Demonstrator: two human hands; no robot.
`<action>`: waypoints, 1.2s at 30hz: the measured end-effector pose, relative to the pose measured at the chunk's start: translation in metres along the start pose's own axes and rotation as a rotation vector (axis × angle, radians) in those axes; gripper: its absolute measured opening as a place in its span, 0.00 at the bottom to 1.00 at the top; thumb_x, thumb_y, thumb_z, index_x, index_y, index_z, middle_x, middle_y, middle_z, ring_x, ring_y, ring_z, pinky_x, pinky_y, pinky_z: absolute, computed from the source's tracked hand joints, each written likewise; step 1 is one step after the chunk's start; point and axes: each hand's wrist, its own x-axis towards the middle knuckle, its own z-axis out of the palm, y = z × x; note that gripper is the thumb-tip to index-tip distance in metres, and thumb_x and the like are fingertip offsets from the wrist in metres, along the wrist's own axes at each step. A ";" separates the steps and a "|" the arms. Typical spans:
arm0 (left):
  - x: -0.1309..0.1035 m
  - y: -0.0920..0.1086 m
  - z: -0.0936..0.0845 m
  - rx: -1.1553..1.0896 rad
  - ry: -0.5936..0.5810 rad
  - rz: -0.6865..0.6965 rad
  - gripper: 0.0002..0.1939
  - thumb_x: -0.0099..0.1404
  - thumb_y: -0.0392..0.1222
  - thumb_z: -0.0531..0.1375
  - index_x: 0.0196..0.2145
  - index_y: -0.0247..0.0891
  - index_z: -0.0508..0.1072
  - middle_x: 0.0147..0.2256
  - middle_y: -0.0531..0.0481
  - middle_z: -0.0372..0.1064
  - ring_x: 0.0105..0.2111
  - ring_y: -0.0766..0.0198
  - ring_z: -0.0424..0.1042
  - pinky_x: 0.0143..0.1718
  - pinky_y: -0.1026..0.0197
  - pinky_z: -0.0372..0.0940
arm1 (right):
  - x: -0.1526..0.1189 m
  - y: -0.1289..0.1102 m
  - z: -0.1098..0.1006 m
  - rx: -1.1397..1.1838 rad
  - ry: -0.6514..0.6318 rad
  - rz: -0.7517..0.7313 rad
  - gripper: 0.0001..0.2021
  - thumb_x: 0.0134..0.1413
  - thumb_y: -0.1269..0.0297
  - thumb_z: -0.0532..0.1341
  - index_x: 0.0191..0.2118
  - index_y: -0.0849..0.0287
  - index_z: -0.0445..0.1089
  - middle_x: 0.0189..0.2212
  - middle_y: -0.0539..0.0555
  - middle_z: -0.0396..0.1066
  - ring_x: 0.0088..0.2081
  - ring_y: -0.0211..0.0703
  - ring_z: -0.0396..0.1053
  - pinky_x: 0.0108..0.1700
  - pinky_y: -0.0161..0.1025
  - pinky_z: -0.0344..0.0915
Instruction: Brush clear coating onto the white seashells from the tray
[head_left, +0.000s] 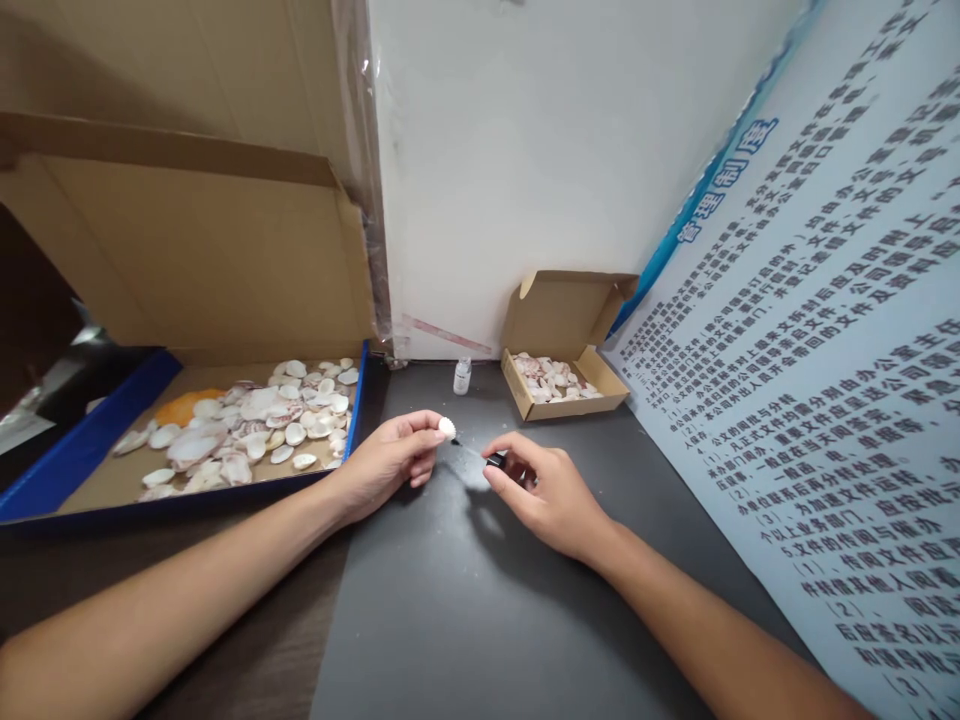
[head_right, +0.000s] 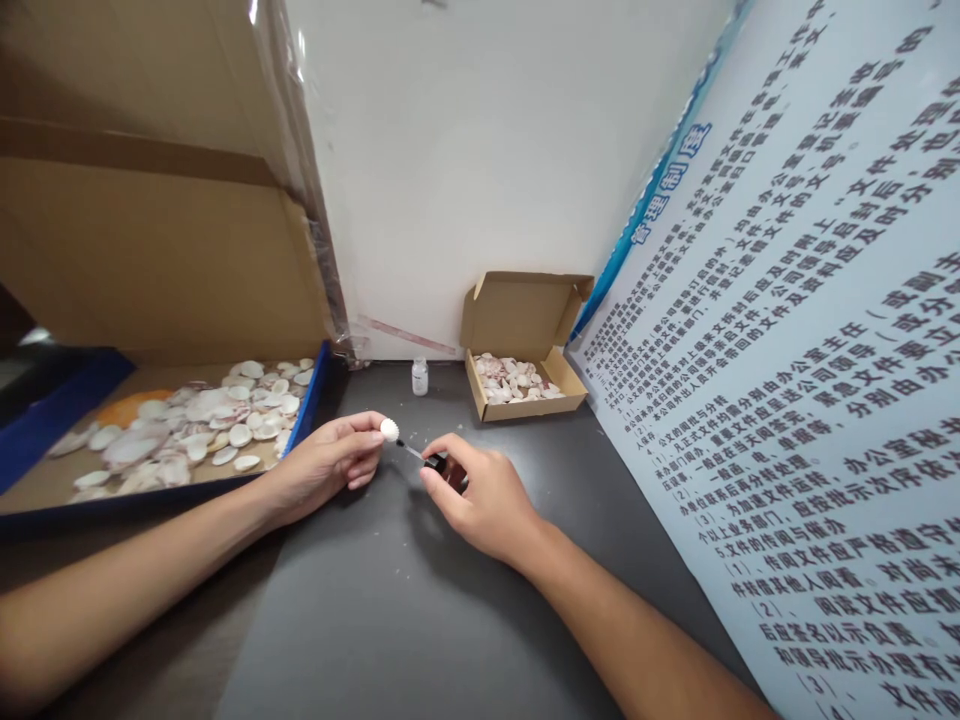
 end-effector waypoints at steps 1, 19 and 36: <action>0.000 0.000 0.000 0.002 0.004 0.001 0.12 0.56 0.44 0.66 0.32 0.35 0.67 0.17 0.61 0.52 0.17 0.75 0.49 0.18 0.70 0.50 | 0.000 0.000 0.001 -0.007 0.000 0.011 0.05 0.59 0.64 0.59 0.41 0.55 0.70 0.23 0.47 0.68 0.25 0.37 0.65 0.30 0.33 0.60; 0.001 -0.001 -0.001 0.000 -0.007 -0.003 0.11 0.57 0.43 0.65 0.32 0.35 0.68 0.17 0.61 0.52 0.17 0.75 0.49 0.18 0.70 0.50 | -0.001 0.001 0.002 -0.006 0.006 0.028 0.06 0.60 0.64 0.58 0.42 0.56 0.68 0.25 0.48 0.70 0.26 0.37 0.67 0.29 0.33 0.61; 0.001 -0.001 -0.002 -0.010 -0.006 0.004 0.11 0.57 0.43 0.65 0.32 0.36 0.68 0.18 0.61 0.51 0.17 0.74 0.49 0.18 0.70 0.50 | -0.002 0.002 0.003 0.041 -0.002 0.030 0.07 0.62 0.63 0.57 0.44 0.55 0.66 0.27 0.48 0.71 0.26 0.37 0.70 0.29 0.32 0.62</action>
